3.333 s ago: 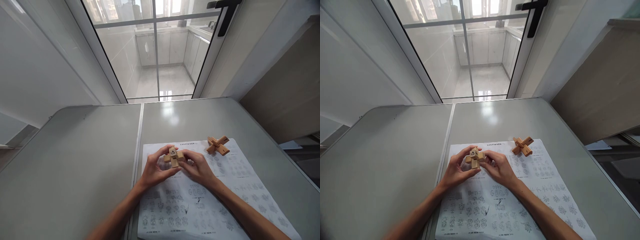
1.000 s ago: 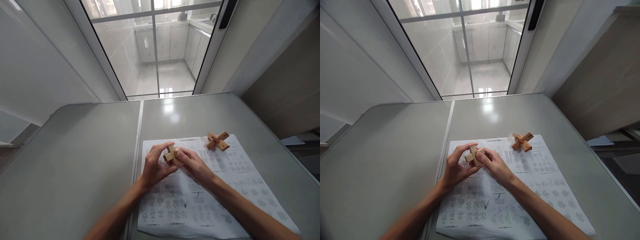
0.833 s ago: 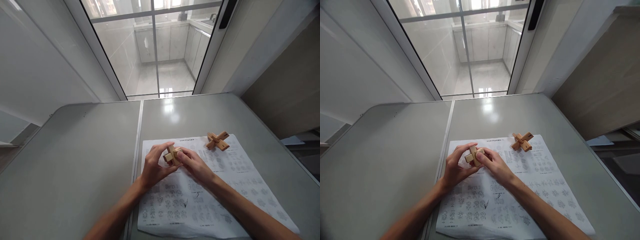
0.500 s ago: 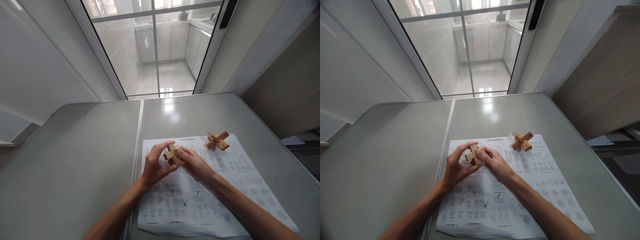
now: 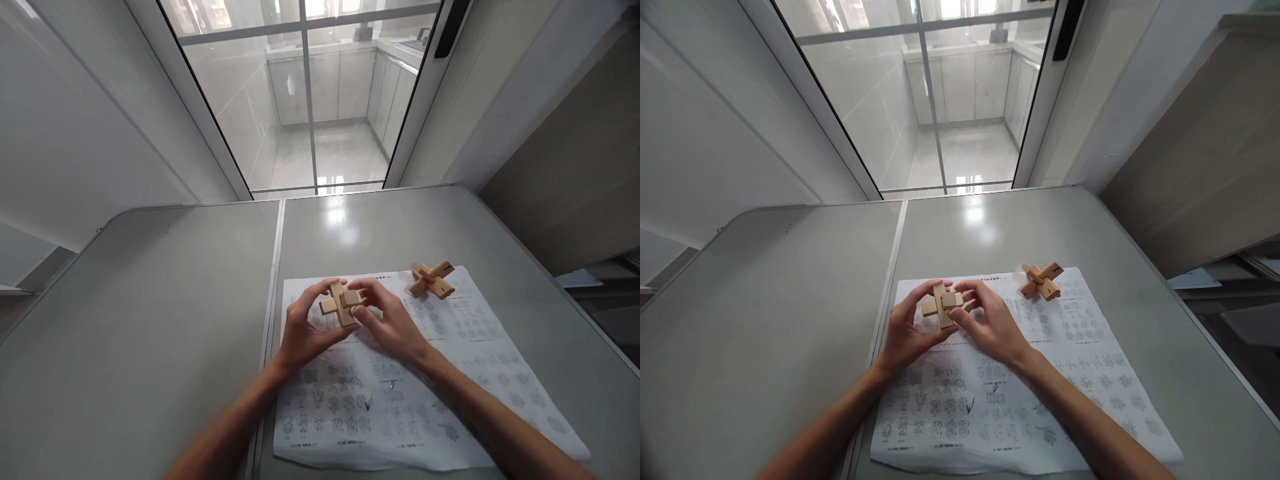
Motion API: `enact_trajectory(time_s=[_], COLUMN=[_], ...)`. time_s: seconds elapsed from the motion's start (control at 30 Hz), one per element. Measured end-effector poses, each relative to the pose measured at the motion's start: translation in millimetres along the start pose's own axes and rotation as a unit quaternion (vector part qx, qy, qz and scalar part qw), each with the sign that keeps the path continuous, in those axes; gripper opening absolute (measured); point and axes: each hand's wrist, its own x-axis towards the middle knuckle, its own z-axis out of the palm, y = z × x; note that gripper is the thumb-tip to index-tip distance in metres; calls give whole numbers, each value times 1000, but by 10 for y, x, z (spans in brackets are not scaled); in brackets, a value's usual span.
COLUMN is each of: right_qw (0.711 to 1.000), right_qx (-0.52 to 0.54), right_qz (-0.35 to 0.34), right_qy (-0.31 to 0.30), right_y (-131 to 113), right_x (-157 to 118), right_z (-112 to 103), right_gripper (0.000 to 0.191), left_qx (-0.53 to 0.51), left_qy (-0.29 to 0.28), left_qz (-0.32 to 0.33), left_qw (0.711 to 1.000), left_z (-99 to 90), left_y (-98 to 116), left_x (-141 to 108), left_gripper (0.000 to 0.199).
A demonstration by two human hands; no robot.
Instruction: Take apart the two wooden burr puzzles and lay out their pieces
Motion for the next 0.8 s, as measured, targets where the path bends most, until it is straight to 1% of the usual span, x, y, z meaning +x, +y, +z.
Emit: enact_trajectory(time_s=[0.03,0.07,0.13,0.2,0.3,0.67,0.8], right_qw=[998,994,987,984,982,982,976], right_qx=[-35,-57,-77,-84,-87,-78,-97], right_qz=[-43,-80,-129,-153,-164,-164,-186], right_qy=[28,44,48,42,41,54,64], right_y=[-11,-25,-55,-78,-85,-49,-35], right_x=[0,1,3,1,-6,-28,-20], right_z=[-2,-4,-3,-2,-1,9,5], right_gripper=[35,28,18,14,14,12,11], left_qx=[-4,-9,-24,-39,-56,-80,-94], left_qy=[0,-2,-11,-19,-24,-33,-33], left_qz=[-7,-11,-8,-1,6,5,-5], left_qw=[1000,1000,1000,999,998,996,995], left_z=[-1,-1,3,10,23,18,24], left_y=[1,1,-1,-2,-2,-33,-39], left_x=[2,3,4,5,6,1,-1], left_gripper=[66,67,69,70,69,69,70])
